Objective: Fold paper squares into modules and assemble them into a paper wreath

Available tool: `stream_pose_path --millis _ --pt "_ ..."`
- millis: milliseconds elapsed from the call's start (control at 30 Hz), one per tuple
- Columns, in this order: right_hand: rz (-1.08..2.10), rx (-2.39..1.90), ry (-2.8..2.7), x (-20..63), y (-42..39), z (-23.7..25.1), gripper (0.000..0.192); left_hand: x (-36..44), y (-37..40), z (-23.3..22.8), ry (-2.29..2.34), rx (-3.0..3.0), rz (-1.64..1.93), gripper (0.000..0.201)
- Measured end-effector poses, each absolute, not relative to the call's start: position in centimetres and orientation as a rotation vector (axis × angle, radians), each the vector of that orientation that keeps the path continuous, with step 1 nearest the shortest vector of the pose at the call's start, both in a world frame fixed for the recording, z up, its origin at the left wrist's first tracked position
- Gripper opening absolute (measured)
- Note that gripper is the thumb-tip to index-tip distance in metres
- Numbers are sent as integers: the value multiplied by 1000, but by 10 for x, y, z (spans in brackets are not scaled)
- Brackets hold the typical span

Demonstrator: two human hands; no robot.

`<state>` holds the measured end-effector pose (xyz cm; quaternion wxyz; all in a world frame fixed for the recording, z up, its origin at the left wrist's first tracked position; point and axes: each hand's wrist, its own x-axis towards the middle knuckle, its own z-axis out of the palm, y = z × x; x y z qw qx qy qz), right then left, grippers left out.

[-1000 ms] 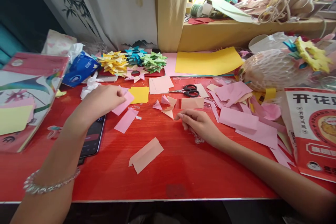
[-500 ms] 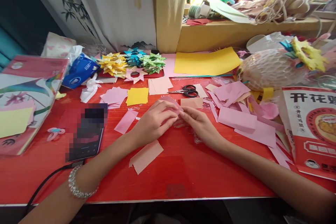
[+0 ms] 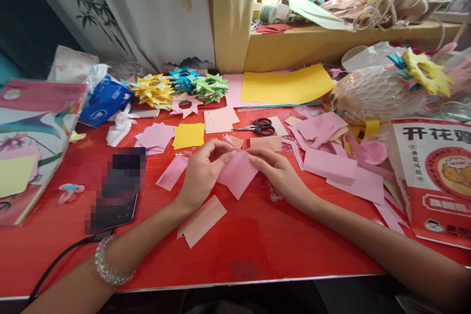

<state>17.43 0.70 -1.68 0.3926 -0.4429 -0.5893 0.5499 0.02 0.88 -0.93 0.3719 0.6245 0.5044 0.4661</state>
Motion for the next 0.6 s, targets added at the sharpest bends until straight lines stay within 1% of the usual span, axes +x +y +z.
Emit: stream_pose_path --millis 100,200,267,400,500,600 --pt "1535 -1108 -1461 174 7 -20 26 3 7 -11 1287 1548 1244 12" --pt "1675 -1019 -1221 173 9 -22 27 3 8 -14 1285 1558 1250 12" --pt "1711 -986 -1080 172 10 -21 27 2 8 -17 1295 1658 1243 10" --pt "1726 -990 -1030 173 9 -20 26 -1 9 -20 1269 2169 1301 4" --pt "1714 -1005 -1078 172 6 -19 27 -5 12 -20 1130 2656 1318 9" --pt "1704 -1005 -1090 172 5 -19 26 -9 15 -20 955 2924 1267 14"
